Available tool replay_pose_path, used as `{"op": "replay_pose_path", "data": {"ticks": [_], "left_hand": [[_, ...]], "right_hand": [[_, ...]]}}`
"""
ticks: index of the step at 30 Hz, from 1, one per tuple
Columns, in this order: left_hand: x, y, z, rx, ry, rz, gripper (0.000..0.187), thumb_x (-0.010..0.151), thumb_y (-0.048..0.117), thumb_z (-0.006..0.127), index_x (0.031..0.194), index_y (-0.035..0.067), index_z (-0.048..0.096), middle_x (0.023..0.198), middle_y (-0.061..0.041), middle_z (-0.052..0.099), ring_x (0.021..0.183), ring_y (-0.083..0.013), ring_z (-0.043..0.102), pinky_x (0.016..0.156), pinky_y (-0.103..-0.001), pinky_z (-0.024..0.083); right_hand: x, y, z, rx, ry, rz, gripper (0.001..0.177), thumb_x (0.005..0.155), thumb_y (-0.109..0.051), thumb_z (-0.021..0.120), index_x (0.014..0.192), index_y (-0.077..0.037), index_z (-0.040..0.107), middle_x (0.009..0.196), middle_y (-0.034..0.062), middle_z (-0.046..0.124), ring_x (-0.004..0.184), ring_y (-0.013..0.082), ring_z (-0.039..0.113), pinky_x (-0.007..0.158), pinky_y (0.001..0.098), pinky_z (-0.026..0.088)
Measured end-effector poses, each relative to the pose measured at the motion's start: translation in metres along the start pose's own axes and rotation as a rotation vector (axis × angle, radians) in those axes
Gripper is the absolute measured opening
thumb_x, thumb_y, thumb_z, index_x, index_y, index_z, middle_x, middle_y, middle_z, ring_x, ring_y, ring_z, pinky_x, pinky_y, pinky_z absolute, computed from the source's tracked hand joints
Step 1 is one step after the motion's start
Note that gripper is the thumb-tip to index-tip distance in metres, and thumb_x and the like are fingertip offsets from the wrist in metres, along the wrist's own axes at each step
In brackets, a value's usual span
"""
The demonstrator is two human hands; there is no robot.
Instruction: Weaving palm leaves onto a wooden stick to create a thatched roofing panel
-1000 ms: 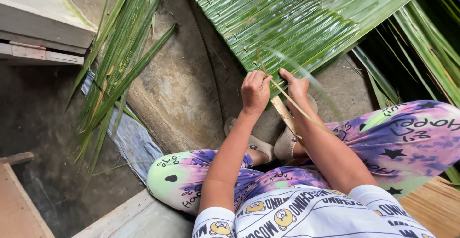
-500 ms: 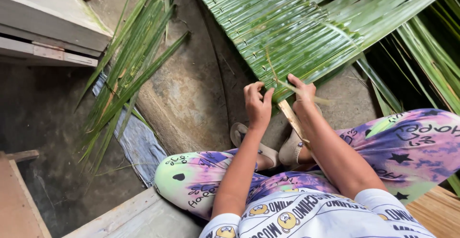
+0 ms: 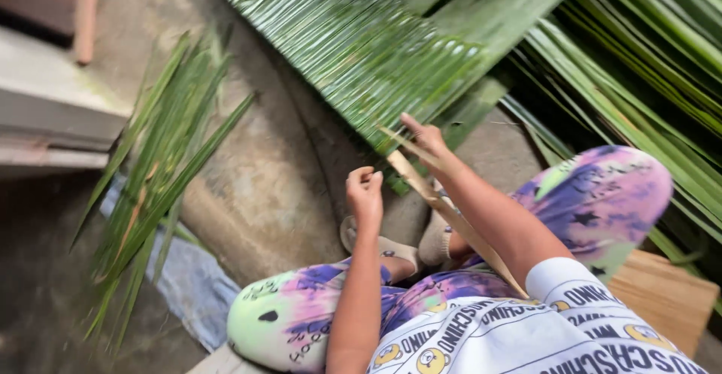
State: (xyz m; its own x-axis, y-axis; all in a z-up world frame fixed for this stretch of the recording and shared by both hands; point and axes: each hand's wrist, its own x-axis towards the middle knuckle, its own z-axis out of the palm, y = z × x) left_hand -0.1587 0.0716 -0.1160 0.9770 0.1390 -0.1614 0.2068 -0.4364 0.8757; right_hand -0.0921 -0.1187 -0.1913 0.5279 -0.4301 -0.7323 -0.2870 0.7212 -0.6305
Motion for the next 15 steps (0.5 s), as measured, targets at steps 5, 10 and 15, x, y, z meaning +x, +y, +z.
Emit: {"op": "replay_pose_path", "data": {"ticks": [5,10,15], "left_hand": [[-0.004,0.014,-0.018,-0.080,0.000,-0.050,0.026,0.083,0.018,0.079,0.107,0.013,0.073,0.097,-0.010,0.068,0.081,-0.0216,0.072,0.063,-0.029,0.059],[-0.020,0.030,-0.026,-0.051,-0.020,-0.049,0.024,0.084,0.017,0.078,0.107,0.010,0.073,0.097,-0.011,0.068,0.081,-0.0200,0.071,0.061,-0.027,0.060],[-0.031,0.023,-0.023,0.099,-0.066,0.026,0.021,0.083,0.022,0.079,0.103,0.016,0.074,0.097,-0.007,0.068,0.082,-0.0214,0.074,0.067,-0.032,0.061]], "right_hand": [[-0.006,-0.096,-0.063,-0.481,-0.231,0.073,0.104,0.090,-0.089,0.042,0.130,0.005,0.058,0.099,0.0149,0.075,0.070,0.0230,0.074,0.059,0.0378,0.059],[0.111,-0.202,-0.204,-1.345,0.236,-0.346,0.065,0.093,-0.066,0.062,0.104,-0.005,0.080,0.100,0.0209,0.076,0.103,0.0419,0.072,0.087,0.0547,0.056],[0.173,-0.232,-0.296,-1.788,0.403,-0.431,0.046,0.097,-0.027,0.048,0.118,0.000,0.079,0.113,0.0243,0.075,0.105,0.0477,0.070,0.085,0.0660,0.048]]}}
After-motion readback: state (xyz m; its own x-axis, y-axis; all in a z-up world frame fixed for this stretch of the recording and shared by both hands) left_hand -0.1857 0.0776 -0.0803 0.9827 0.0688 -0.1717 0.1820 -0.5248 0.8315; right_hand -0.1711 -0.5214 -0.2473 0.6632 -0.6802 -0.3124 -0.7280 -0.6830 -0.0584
